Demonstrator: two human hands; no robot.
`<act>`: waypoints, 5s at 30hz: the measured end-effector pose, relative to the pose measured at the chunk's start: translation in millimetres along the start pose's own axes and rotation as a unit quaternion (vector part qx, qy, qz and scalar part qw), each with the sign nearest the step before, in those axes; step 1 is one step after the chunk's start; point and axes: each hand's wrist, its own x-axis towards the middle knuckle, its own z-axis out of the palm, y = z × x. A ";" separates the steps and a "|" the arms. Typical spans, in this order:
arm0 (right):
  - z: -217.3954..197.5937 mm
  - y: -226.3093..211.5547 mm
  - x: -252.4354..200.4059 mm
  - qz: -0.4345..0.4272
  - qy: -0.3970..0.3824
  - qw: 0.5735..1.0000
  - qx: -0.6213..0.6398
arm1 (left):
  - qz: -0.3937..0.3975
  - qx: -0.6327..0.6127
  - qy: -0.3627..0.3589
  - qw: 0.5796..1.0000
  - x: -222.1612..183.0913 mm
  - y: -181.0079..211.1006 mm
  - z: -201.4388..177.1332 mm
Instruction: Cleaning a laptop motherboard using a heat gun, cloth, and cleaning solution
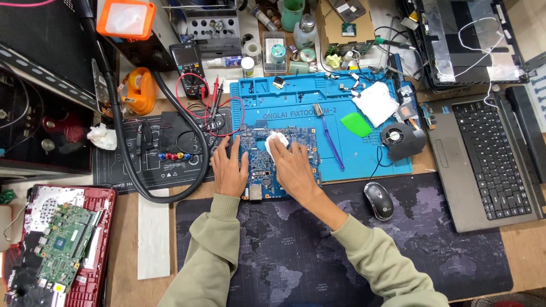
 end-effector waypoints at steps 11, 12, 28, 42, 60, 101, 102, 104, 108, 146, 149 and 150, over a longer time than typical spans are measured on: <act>13.8 56.0 3.4 0.093 0.129 0.915 0.372 | 0.013 -0.031 0.027 0.999 2.6 -17.9 12.0; 20.0 64.5 -1.9 0.134 0.225 0.863 0.432 | 0.030 -0.036 0.054 0.997 1.5 -22.2 18.0; 13.9 72.5 -5.3 0.222 0.335 0.806 0.434 | 0.172 -0.029 0.001 0.985 196.0 81.9 76.8; 14.7 74.6 -3.2 0.226 0.324 0.813 0.428 | 0.177 0.076 -0.110 0.975 268.2 90.6 169.6; 11.4 72.1 -4.2 0.209 0.340 0.815 0.420 | 0.258 0.169 -0.008 0.951 283.5 100.1 183.5; 31.5 70.8 -10.8 0.162 0.345 0.837 0.392 | 0.117 -0.602 -0.116 0.781 102.2 130.1 -125.9; 33.5 70.8 -12.4 0.160 0.340 0.841 0.390 | 0.083 -0.617 -0.118 0.774 94.1 125.4 -119.0; 33.9 70.9 -11.6 0.165 0.334 0.842 0.390 | 0.029 -0.645 -0.129 0.753 81.3 115.5 -103.4; 36.8 72.2 -12.1 0.164 0.323 0.843 0.397 | -0.078 -0.667 -0.115 0.732 59.8 107.1 -82.2; 17.8 63.0 -10.9 0.186 0.330 0.821 0.427 | -0.123 -0.629 -0.048 0.766 19.2 103.9 -66.6; 13.6 61.6 -10.8 0.187 0.330 0.817 0.435 | -0.128 -0.626 -0.056 0.767 19.4 103.7 -67.6; 11.4 60.6 -10.8 0.187 0.329 0.812 0.443 | -0.133 -0.625 -0.062 0.766 19.4 103.1 -67.6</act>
